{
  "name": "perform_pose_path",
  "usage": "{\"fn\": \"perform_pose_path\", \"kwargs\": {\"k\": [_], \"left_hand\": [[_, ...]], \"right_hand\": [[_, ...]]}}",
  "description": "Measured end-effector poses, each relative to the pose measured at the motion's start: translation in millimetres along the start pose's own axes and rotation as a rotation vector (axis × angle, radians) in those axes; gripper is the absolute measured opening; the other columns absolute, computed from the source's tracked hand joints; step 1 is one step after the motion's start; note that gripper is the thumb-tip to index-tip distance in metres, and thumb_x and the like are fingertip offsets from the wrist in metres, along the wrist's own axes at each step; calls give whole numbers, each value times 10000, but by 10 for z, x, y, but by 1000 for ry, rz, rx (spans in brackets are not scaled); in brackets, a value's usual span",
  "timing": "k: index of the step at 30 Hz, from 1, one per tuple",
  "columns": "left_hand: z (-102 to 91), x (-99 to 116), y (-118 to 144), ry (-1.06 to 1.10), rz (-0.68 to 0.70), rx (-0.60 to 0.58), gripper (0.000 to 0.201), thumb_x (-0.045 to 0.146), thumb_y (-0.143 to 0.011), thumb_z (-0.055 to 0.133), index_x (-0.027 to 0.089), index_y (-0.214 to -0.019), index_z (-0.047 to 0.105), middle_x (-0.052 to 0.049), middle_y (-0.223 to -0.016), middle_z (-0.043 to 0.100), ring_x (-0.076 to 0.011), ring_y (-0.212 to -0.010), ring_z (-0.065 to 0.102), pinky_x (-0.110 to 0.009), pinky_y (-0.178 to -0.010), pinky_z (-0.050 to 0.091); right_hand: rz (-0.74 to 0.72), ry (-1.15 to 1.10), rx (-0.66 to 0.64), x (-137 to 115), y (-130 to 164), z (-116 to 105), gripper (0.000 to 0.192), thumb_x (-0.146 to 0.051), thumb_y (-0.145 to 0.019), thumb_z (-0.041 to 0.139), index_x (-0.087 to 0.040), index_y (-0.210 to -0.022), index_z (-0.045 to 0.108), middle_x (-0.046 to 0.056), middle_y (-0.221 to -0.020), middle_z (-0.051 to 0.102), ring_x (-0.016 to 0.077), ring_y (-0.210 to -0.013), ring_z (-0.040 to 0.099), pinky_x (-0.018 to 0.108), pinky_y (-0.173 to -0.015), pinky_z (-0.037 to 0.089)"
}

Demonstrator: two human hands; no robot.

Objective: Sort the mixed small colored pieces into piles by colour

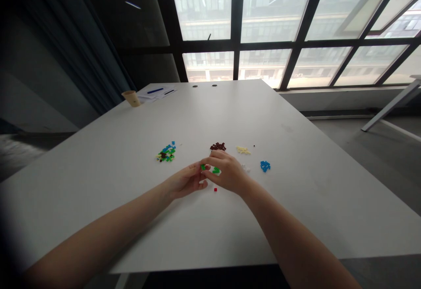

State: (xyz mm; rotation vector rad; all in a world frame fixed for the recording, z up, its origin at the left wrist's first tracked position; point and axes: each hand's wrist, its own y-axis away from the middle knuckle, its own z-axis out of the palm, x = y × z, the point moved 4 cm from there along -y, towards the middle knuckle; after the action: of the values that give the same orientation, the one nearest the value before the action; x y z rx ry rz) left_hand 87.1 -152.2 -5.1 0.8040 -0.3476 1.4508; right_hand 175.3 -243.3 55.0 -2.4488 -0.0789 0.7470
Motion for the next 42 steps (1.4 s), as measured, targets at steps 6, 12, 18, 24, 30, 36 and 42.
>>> {"fn": "perform_pose_path", "kwargs": {"k": [6,12,18,24,30,36,42], "left_hand": [[-91,126,12,-134,101,195,241,280,-700,690,201,-919,625,-18,-886,611,-81,-726,564,-183,-577,412],[-303,349,55,-122,223,408,126,245,-731,646,187,-831,596,10,-780,602,-61,-615,555,-166,-503,397],[-368,383,29,-119,244,427,147,233,-708,654,179,-819,575,13,-749,597,-60,-575,548,-163,-479,401],[-376,462,44,-174,288,459,185,253,-674,661,183,-815,565,12,-744,588,-61,-572,534,-169,-492,395],[-709,887,155,-623,568,676,158,295,-693,583,197,-816,568,-9,-805,596,-98,-656,538,-193,-546,405],[-1011,1167,309,-1476,688,968,234,158,-753,420,222,-837,629,-53,-925,605,-187,-900,533,-315,-796,411],[-957,1049,284,-1922,388,1039,244,267,-795,449,216,-919,654,-100,-1056,583,-284,-1005,469,-395,-774,369]], "right_hand": [[231,98,-17,337,43,-145,181,-223,-749,582,-219,-916,654,27,-811,567,133,-733,528,251,-694,410],[541,275,-341,696,212,-195,173,-213,-668,655,-215,-831,709,10,-682,538,137,-645,513,250,-641,384],[589,265,-441,741,247,-101,218,-231,-640,682,-232,-854,720,20,-708,578,145,-674,532,245,-635,385],[570,278,-430,714,244,-68,256,-261,-634,700,-239,-889,708,25,-745,600,154,-694,547,257,-648,395],[633,316,-434,696,273,-75,87,-233,-664,669,-204,-737,705,57,-790,635,179,-756,570,271,-661,401],[580,243,-435,692,269,-40,121,-211,-697,610,-225,-750,718,47,-819,669,172,-774,591,267,-713,420],[635,272,-315,706,235,-121,149,-248,-734,574,-233,-777,716,46,-843,680,180,-796,595,279,-733,419]]}}
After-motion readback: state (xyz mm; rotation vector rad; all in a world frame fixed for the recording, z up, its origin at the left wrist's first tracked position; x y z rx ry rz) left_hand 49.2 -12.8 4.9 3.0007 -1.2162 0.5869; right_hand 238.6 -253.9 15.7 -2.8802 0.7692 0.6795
